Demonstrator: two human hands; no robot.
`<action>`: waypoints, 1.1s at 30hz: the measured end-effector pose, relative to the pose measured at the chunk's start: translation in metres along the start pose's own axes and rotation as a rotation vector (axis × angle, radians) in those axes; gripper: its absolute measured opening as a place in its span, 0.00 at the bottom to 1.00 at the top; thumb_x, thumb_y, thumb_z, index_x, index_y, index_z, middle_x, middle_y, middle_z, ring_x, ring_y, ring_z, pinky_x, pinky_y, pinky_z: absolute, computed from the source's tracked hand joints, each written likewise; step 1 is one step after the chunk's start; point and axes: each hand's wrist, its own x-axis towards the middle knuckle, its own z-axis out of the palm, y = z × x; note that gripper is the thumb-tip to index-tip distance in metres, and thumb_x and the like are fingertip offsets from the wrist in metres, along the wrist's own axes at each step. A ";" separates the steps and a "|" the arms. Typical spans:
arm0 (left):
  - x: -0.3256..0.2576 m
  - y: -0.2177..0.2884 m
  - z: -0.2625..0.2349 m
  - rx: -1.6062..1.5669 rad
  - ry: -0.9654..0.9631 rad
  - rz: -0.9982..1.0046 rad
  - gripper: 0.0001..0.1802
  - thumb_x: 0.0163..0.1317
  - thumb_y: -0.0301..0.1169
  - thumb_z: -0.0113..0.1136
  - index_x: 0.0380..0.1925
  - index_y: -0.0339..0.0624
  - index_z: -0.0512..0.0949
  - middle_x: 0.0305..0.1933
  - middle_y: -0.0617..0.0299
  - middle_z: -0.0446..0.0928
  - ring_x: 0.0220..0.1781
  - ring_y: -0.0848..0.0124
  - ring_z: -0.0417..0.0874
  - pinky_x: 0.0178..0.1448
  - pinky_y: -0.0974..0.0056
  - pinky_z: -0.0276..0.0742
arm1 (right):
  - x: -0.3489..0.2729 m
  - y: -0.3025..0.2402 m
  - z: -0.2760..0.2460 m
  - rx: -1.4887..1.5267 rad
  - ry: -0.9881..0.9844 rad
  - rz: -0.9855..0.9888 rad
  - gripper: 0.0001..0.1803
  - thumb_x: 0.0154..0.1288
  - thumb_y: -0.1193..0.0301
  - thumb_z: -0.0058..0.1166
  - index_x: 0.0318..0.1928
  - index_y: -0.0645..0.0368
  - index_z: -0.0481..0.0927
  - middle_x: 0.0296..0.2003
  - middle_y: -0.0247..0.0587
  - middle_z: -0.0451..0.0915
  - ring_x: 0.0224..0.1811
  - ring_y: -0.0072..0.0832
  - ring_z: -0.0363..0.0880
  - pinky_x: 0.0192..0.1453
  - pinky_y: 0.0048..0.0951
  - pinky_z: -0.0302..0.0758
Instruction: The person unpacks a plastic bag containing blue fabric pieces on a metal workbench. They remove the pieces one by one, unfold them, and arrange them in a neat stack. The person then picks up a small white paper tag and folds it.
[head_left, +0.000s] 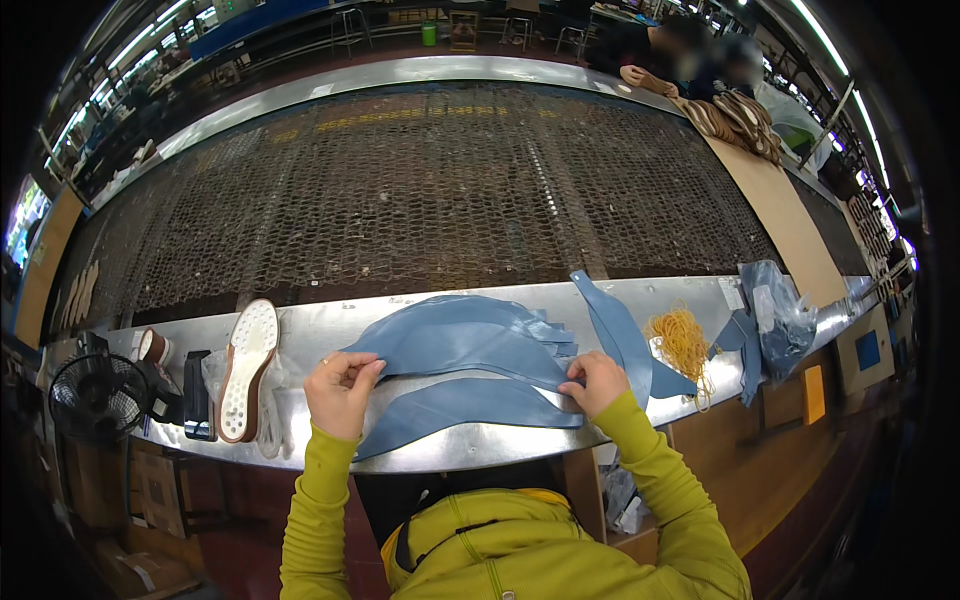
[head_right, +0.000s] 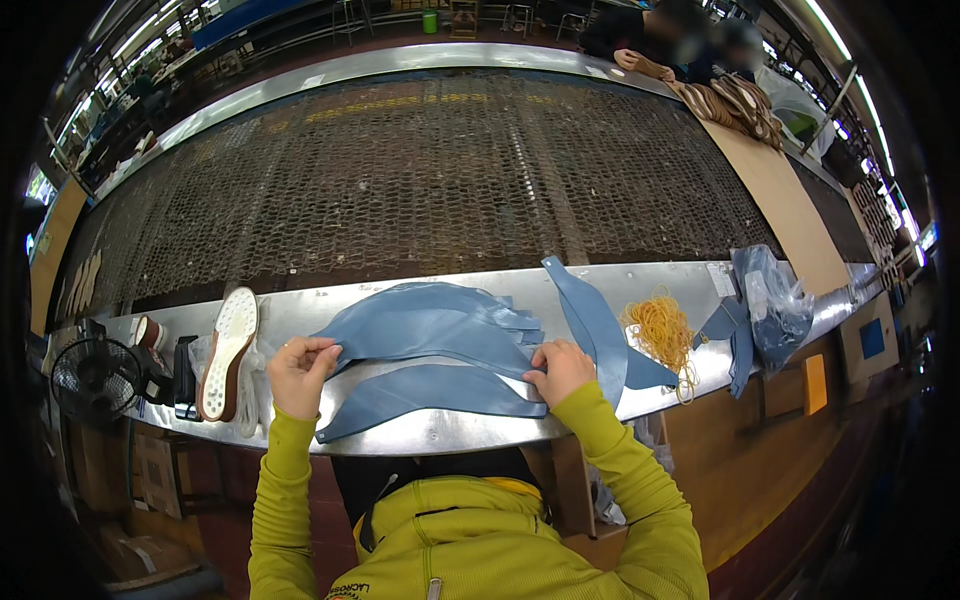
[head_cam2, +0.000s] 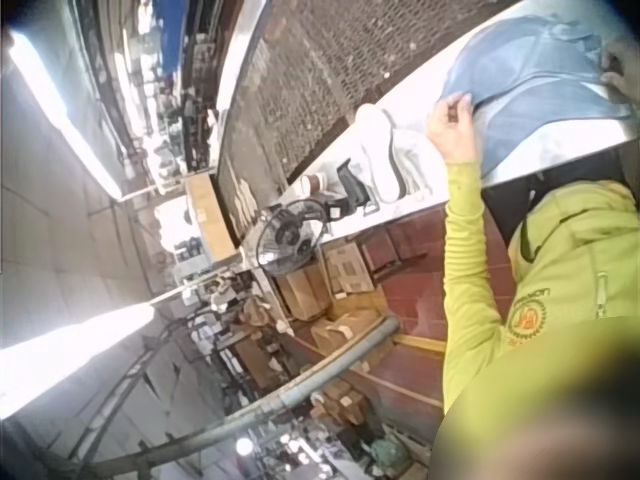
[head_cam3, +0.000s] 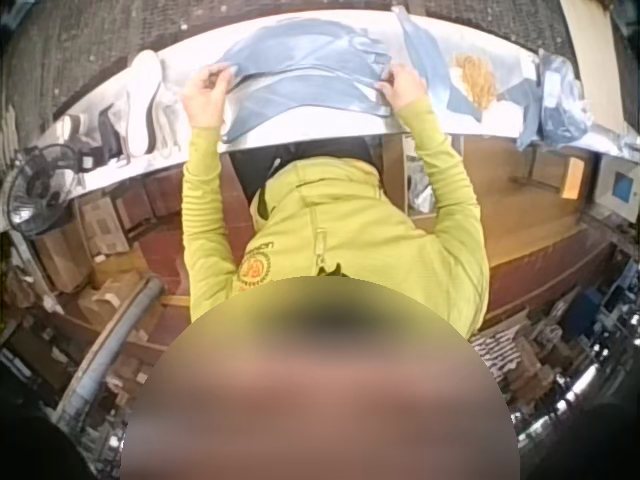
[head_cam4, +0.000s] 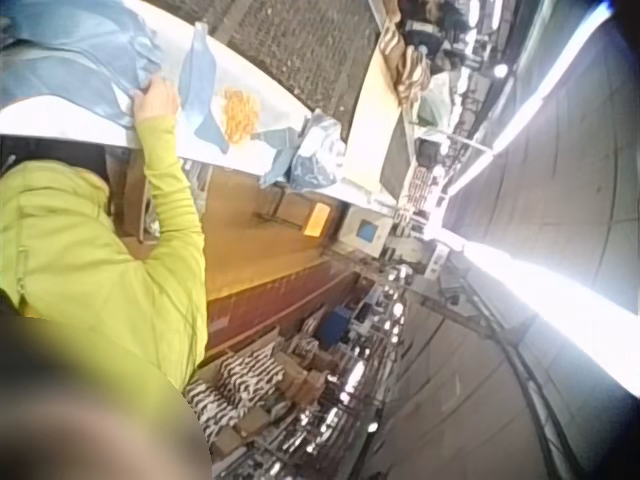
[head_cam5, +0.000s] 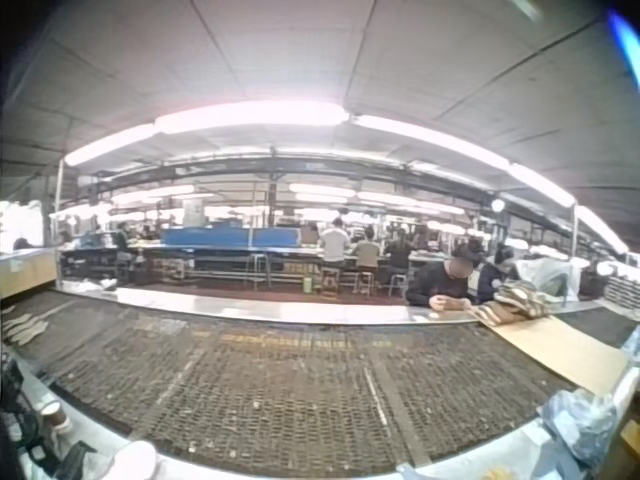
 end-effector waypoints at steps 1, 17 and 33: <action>0.001 0.002 0.000 -0.014 -0.011 0.001 0.04 0.53 0.22 0.67 0.29 0.34 0.83 0.27 0.59 0.79 0.25 0.76 0.80 0.32 0.73 0.75 | 0.000 0.000 -0.001 0.021 0.004 0.010 0.10 0.48 0.68 0.68 0.27 0.57 0.80 0.29 0.39 0.79 0.37 0.39 0.77 0.42 0.37 0.71; 0.000 0.007 -0.002 -0.003 -0.036 0.003 0.04 0.55 0.20 0.65 0.31 0.31 0.82 0.29 0.62 0.78 0.26 0.77 0.81 0.31 0.75 0.77 | -0.013 0.014 -0.002 0.183 -0.092 0.132 0.10 0.46 0.71 0.69 0.31 0.61 0.84 0.25 0.42 0.83 0.29 0.37 0.83 0.37 0.31 0.77; -0.069 -0.004 -0.060 -0.035 -0.048 -0.417 0.09 0.57 0.23 0.64 0.37 0.29 0.80 0.24 0.62 0.79 0.22 0.79 0.78 0.26 0.74 0.72 | -0.014 -0.014 -0.037 0.463 -0.367 0.211 0.07 0.55 0.75 0.65 0.35 0.65 0.85 0.23 0.36 0.81 0.24 0.15 0.75 0.30 0.20 0.72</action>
